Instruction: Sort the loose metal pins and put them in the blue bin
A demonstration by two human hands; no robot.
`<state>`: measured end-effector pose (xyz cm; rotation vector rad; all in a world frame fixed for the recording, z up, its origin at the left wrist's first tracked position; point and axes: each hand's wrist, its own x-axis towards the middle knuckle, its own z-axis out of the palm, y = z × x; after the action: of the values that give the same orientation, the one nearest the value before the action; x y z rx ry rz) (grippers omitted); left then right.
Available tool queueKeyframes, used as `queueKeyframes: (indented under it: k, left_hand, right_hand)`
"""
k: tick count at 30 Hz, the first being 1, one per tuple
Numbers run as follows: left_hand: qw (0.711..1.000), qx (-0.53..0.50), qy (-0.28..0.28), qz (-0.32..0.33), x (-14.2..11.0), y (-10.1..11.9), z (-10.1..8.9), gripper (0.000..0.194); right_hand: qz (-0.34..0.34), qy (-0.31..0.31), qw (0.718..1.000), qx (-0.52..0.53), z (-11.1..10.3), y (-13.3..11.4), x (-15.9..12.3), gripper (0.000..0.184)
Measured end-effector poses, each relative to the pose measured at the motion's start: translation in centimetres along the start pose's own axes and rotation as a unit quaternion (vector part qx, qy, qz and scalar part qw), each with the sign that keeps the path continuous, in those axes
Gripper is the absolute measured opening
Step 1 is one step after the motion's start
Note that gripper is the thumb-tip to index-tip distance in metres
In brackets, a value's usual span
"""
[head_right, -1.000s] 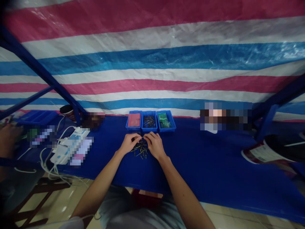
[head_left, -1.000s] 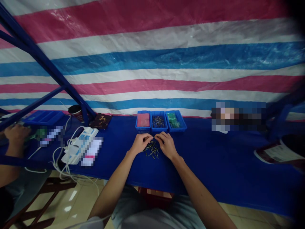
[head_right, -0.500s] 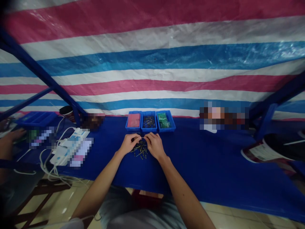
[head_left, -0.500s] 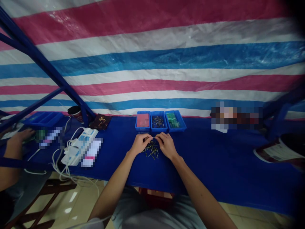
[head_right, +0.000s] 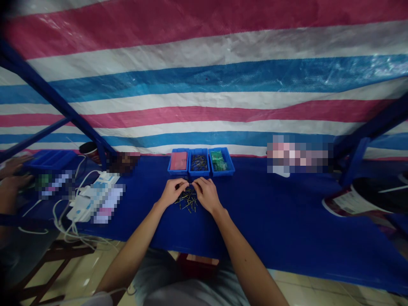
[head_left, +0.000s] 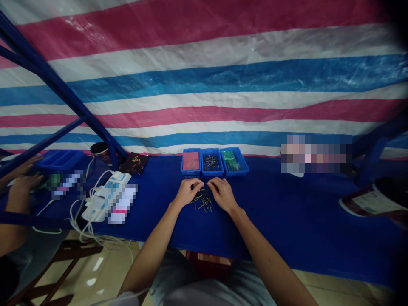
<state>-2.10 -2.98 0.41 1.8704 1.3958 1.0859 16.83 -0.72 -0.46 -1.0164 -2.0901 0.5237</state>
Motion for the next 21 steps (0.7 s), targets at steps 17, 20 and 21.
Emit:
queueKeyframes:
  k: [17, 20, 21]
  left_hand:
    - [1.000, 0.000, -0.001, -0.004, 0.00, 0.04, 0.03, 0.031]
    - [1.000, -0.002, 0.001, -0.003, 0.00, 0.03, 0.05, 0.031]
    - [1.000, -0.004, 0.001, -0.002, 0.00, 0.01, 0.06, 0.030]
  right_hand:
    - [-0.014, 0.008, 1.000, 0.000, 0.35, 0.42, -0.01, 0.021]
    - [-0.013, 0.007, 1.000, -0.002, 0.39, 0.42, -0.02, 0.022]
    - [-0.013, 0.006, 1.000, -0.004, 0.41, 0.42, -0.01, 0.023]
